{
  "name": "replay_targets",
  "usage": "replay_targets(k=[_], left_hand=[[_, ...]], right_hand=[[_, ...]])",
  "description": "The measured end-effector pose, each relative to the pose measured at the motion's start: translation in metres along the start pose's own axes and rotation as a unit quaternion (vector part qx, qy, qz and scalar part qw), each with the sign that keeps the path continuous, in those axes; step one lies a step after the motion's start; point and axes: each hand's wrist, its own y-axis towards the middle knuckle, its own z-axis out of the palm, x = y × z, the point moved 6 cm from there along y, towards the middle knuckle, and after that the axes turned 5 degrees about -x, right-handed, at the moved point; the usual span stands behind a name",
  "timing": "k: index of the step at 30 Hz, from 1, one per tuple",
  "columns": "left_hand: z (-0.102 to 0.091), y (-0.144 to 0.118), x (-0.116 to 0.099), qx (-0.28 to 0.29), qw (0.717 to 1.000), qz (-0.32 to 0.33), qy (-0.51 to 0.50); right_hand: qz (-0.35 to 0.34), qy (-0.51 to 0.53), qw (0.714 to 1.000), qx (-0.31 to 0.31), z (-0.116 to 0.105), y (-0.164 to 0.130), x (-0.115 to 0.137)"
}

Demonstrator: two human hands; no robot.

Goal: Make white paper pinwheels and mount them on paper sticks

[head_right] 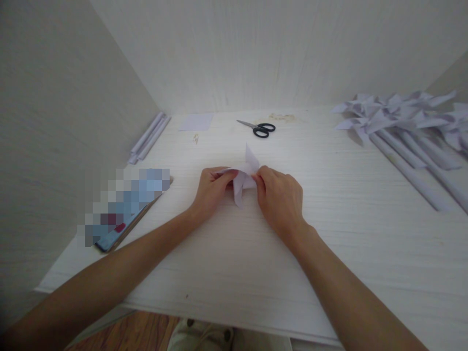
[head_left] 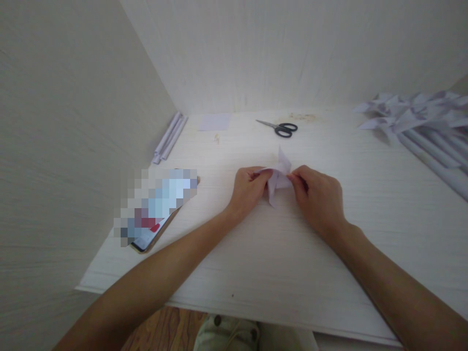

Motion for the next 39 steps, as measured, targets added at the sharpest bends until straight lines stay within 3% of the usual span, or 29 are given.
replay_targets(k=[7, 18, 30, 39], left_hand=[[0.0026, 0.0001, -0.005, 0.037, 0.998, 0.058, 0.003], [-0.0047, 0.0012, -0.0071, -0.007, 0.991, 0.088, 0.103], [-0.0038, 0.0015, -0.0041, -0.009, 0.995, 0.067, 0.078], [-0.0045, 0.0038, -0.001, 0.002, 0.988, 0.091, 0.122]], right_hand=[[0.009, 0.014, 1.0, 0.007, 0.0013, 0.0003, -0.0021], [0.03, 0.106, 0.994, 0.003, 0.002, 0.0018, -0.007], [-0.001, 0.138, 0.99, 0.04, 0.0042, 0.0023, -0.0028], [-0.031, 0.117, 0.992, 0.019, 0.0016, 0.0024, 0.001]])
